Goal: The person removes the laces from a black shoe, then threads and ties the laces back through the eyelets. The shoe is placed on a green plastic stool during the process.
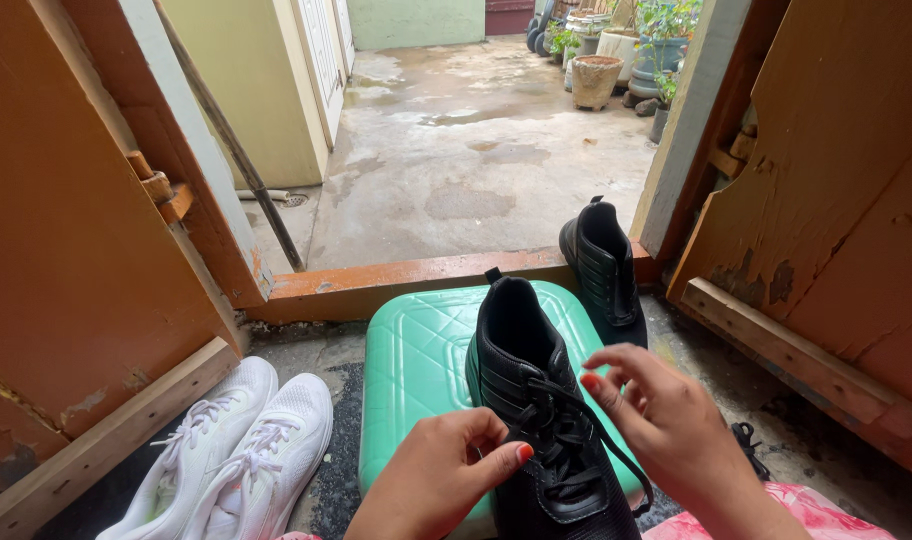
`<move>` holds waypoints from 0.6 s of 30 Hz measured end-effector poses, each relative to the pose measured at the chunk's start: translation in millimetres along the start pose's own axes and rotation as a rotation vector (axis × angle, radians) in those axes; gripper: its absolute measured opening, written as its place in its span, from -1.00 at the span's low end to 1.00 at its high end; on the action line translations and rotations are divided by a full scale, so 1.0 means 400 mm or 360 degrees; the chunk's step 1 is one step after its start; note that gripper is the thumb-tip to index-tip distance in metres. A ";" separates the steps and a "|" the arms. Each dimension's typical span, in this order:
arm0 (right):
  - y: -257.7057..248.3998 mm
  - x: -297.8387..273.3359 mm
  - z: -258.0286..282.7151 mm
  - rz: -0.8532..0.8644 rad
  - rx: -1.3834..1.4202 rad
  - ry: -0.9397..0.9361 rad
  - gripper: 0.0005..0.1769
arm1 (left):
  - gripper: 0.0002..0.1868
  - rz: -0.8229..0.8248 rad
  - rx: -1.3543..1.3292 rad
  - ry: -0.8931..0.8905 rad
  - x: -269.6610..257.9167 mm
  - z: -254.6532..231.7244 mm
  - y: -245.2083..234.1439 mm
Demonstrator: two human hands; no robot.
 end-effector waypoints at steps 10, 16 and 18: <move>0.187 -0.100 -0.035 0.0944 0.0634 -0.0053 -0.63 | -0.66 -0.0107 -0.0382 0.0458 0.001 -0.080 0.017; 0.189 -0.082 -0.099 0.0682 0.0634 0.0236 -0.61 | -0.62 -0.0052 -0.0498 0.0535 0.002 -0.099 0.041; 0.171 -0.078 -0.122 0.0537 0.0543 0.0345 -0.62 | -0.65 0.0038 -0.1000 0.0553 0.004 -0.115 0.048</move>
Point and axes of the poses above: each hand's wrist, its own x-axis towards the middle knuckle, its own y-axis out of the palm, z = x × y, the point moved 10 cm from there along x, towards the middle knuckle, and after that the axes turned 6 degrees about x, right-handed, at the moved point
